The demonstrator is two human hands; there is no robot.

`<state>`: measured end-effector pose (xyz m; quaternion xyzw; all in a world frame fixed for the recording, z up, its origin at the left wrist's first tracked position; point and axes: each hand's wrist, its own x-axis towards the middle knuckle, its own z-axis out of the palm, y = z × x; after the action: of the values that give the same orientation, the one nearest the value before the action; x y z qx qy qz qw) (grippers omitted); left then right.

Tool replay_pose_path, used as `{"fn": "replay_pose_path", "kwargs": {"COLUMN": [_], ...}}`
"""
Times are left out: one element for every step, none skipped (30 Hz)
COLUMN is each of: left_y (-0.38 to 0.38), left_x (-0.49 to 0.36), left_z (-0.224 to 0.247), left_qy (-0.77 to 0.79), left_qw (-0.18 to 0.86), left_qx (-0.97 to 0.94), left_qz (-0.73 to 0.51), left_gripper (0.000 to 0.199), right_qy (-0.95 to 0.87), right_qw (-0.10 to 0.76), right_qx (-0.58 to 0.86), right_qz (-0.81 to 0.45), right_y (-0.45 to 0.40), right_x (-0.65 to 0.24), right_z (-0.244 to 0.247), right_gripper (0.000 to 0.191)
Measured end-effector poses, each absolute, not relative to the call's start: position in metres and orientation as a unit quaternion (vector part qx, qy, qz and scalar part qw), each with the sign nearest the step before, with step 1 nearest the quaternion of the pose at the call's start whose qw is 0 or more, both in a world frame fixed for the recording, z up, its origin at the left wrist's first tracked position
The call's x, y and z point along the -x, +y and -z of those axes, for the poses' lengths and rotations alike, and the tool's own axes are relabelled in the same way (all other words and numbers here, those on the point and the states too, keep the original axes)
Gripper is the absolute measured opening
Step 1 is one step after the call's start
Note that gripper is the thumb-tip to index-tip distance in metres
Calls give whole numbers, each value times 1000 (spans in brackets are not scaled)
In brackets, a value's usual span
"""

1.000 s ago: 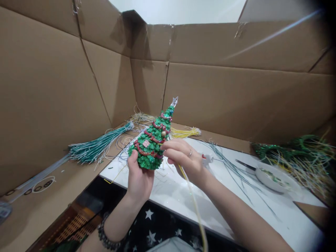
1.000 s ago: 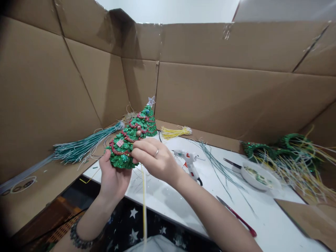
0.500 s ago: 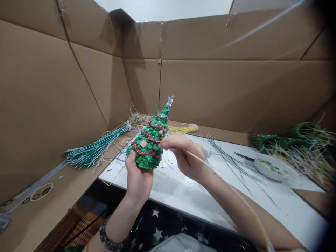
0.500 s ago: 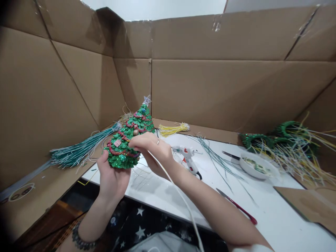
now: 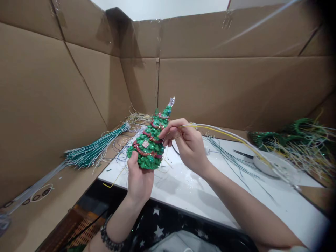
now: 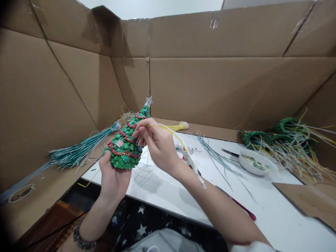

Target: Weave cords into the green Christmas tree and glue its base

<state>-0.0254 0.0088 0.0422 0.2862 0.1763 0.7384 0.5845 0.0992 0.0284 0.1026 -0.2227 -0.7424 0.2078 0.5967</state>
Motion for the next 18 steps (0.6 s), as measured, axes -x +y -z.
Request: {"fn": "replay_pose_path", "kwargs": {"left_y": [9,9,8,8,8,8,7,7,6,6,6,5,5,5,5,5,5,5], "left_x": [25,25,25,24,24,24,23,23,23,23,23,23,23,24,23,23,23,23], "left_z": [-41,-41,-40,-40,-40,-40,-40,-40,-40,-40,-40,-40,-41,-41,-41,-41,-42,-42], "left_qy": [175,174,174,174,175,176,179,181,184,188,191,194,195,195,195,195,197,199], "left_qw": [584,585,586,587,588,590,592,593,594,593,592,591,591,591,592,592,591,588], "left_qx": [-289,-291,-291,-290,-289,-288,-287,-284,-281,-278,-274,-271,-270,-270,-270,-269,-266,-261], "left_qz": [-738,-737,-737,-736,-735,-734,-732,-731,-731,-732,-734,-735,-735,-734,-734,-734,-736,-739], "left_gripper": [46,46,46,46,45,45,44,44,43,43,42,41,41,41,41,41,40,40], "right_qy": [-735,-727,-719,-711,-706,-702,-701,-701,-700,-700,-699,-697,-696,-696,-698,-703,-709,-715], "right_qw": [603,609,616,622,626,628,630,631,634,637,642,648,654,659,661,662,659,654], "right_qx": [225,227,227,228,227,225,224,224,225,227,229,231,233,234,235,236,240,245], "right_qz": [-214,-220,-227,-235,-243,-249,-250,-246,-239,-228,-216,-201,-183,-164,-141,-113,-78,-39], "right_y": [28,28,28,28,29,30,31,32,33,34,35,36,37,38,39,40,40,41], "right_x": [-99,-99,-99,-99,-99,-100,-100,-101,-102,-102,-103,-103,-104,-105,-105,-106,-106,-107], "right_z": [-104,-105,-105,-106,-106,-106,-106,-106,-106,-106,-106,-106,-106,-105,-105,-104,-103,-101], "right_gripper": [18,18,17,17,16,16,16,15,15,15,14,13,11,10,9,8,9,10]}}
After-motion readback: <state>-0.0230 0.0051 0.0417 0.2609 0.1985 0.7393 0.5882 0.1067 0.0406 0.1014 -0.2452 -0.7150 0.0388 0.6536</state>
